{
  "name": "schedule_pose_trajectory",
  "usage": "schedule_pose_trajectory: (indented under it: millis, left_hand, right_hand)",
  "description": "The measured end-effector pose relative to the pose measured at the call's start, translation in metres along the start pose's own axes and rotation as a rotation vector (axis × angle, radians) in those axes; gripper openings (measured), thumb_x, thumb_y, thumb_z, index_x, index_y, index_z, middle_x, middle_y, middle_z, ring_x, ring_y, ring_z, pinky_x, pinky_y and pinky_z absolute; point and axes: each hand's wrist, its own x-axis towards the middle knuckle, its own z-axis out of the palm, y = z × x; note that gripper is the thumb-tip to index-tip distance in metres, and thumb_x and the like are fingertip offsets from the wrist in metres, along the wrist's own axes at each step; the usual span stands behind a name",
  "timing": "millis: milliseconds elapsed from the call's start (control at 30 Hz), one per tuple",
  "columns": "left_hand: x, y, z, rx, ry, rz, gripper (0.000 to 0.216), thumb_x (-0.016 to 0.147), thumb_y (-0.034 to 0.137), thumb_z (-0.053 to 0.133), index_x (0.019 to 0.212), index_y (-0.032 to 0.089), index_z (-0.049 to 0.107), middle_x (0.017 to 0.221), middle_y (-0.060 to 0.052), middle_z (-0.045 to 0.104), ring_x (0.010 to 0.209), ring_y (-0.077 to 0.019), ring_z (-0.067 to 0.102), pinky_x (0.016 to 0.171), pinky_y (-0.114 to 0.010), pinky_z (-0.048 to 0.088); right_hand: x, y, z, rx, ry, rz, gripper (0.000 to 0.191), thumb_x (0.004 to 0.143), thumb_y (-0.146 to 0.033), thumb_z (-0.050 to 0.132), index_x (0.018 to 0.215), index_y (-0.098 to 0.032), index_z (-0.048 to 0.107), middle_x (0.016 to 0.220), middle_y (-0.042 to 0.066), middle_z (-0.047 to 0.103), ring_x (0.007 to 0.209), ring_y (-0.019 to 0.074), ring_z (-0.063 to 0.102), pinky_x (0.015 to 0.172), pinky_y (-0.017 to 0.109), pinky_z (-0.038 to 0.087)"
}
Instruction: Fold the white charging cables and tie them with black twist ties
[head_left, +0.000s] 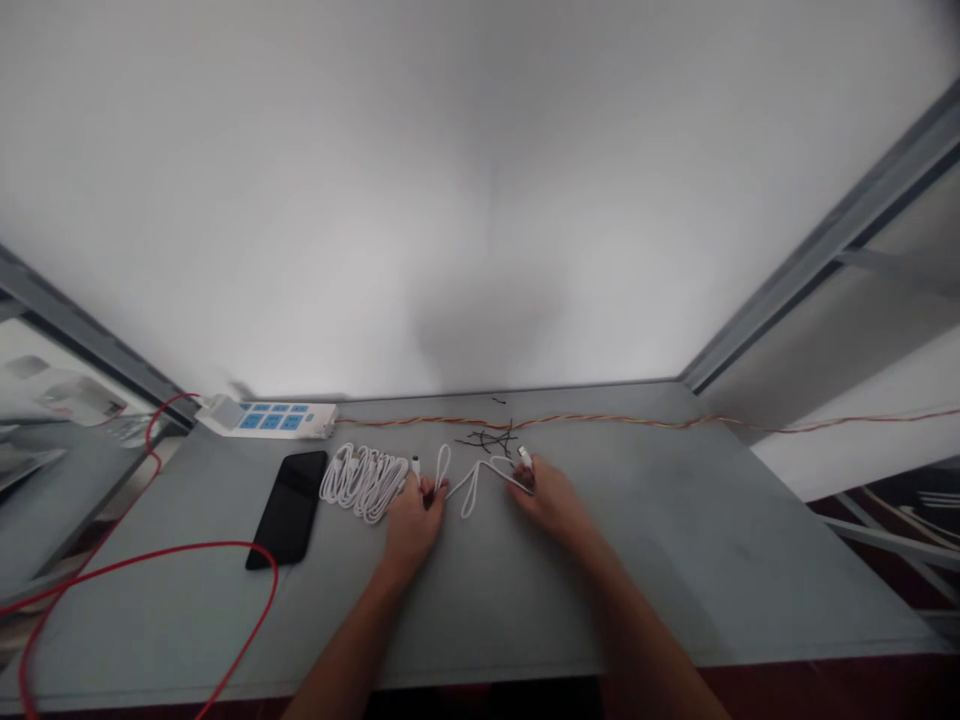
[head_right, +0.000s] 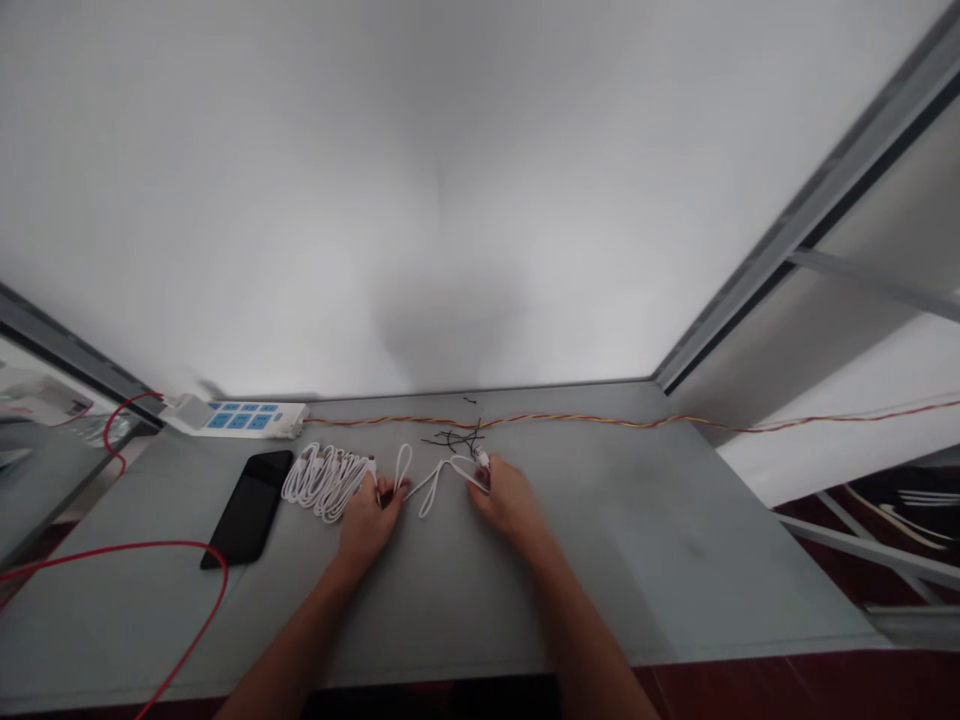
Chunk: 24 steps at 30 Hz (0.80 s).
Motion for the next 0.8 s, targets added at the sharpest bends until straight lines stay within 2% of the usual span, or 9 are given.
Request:
schedule_pose_trajectory:
  millis: [67, 167, 267, 333, 467, 633, 733, 800]
  left_hand:
    - [0.001, 0.0, -0.002, -0.119, 0.011, -0.041, 0.029, 0.079, 0.037, 0.056, 0.069, 0.024, 0.033, 0.075, -0.002, 0.067, 0.071, -0.0199, 0.065, 0.067, -0.032, 0.046]
    - [0.003, 0.0, -0.006, -0.38, -0.049, -0.114, 0.031, 0.078, 0.036, 0.058, 0.071, 0.024, 0.03, 0.087, -0.006, 0.072, 0.073, -0.0199, 0.068, 0.065, -0.032, 0.049]
    - [0.005, 0.002, -0.007, -0.567, -0.105, -0.184, 0.034, 0.076, 0.036, 0.061, 0.074, 0.024, 0.029, 0.091, -0.007, 0.072, 0.065, -0.0194, 0.069, 0.049, -0.028, 0.047]
    - [0.005, 0.004, -0.006, -0.634, -0.157, -0.232, 0.037, 0.074, 0.037, 0.063, 0.075, 0.024, 0.029, 0.091, -0.008, 0.072, 0.063, -0.0203, 0.07, 0.039, -0.023, 0.042]
    - [0.003, 0.007, -0.003, -0.694, -0.222, -0.28, 0.041, 0.072, 0.043, 0.067, 0.076, 0.022, 0.032, 0.09, -0.01, 0.07, 0.07, -0.0242, 0.072, 0.035, -0.019, 0.038]
    - [0.002, 0.008, -0.003, -0.636, -0.223, -0.3, 0.046, 0.068, 0.05, 0.07, 0.075, 0.021, 0.034, 0.096, -0.012, 0.069, 0.07, -0.0228, 0.071, 0.037, -0.02, 0.041]
    - [0.004, 0.007, -0.003, -0.611, -0.238, -0.294, 0.047, 0.067, 0.05, 0.071, 0.074, 0.021, 0.035, 0.088, -0.011, 0.071, 0.073, -0.0245, 0.071, 0.038, -0.02, 0.042]
    - [0.005, 0.007, -0.003, -0.657, -0.266, -0.322, 0.047, 0.07, 0.056, 0.066, 0.074, 0.021, 0.034, 0.083, -0.01, 0.071, 0.073, -0.0258, 0.072, 0.038, -0.02, 0.041]
  right_hand:
    - [-0.002, -0.001, -0.003, 0.062, -0.045, 0.012, 0.013, 0.077, -0.03, 0.06, 0.082, -0.02, 0.054, 0.077, 0.007, 0.066, 0.069, 0.0208, 0.061, 0.062, 0.031, 0.044]
    - [-0.006, -0.003, -0.002, 0.177, -0.019, 0.017, 0.017, 0.074, -0.034, 0.065, 0.078, -0.021, 0.054, 0.076, 0.006, 0.067, 0.067, 0.0207, 0.061, 0.061, 0.032, 0.044]
    - [-0.012, -0.009, 0.005, 0.379, 0.002, 0.088, 0.02, 0.069, -0.034, 0.069, 0.078, -0.021, 0.057, 0.076, 0.004, 0.067, 0.065, 0.0193, 0.062, 0.058, 0.031, 0.046]
    - [-0.016, -0.014, 0.012, 0.541, -0.067, 0.138, 0.019, 0.069, -0.031, 0.069, 0.078, -0.02, 0.057, 0.075, 0.003, 0.067, 0.063, 0.018, 0.063, 0.055, 0.029, 0.048]
    - [-0.02, -0.026, 0.029, 0.805, -0.168, 0.187, 0.018, 0.07, -0.029, 0.066, 0.079, -0.021, 0.054, 0.073, 0.002, 0.066, 0.058, 0.0155, 0.061, 0.05, 0.027, 0.049]
    - [-0.022, -0.034, 0.035, 0.839, -0.192, 0.168, 0.024, 0.076, -0.04, 0.063, 0.078, -0.022, 0.049, 0.073, 0.0, 0.06, 0.052, 0.0132, 0.058, 0.042, 0.024, 0.044]
    - [-0.024, -0.034, 0.031, 0.823, -0.208, 0.139, 0.026, 0.081, -0.046, 0.058, 0.081, -0.021, 0.05, 0.068, 0.0, 0.058, 0.056, 0.0137, 0.059, 0.044, 0.024, 0.045]
    - [-0.025, -0.032, 0.028, 0.825, -0.221, 0.129, 0.028, 0.083, -0.049, 0.054, 0.085, -0.021, 0.053, 0.071, 0.001, 0.059, 0.06, 0.0145, 0.06, 0.045, 0.023, 0.046]
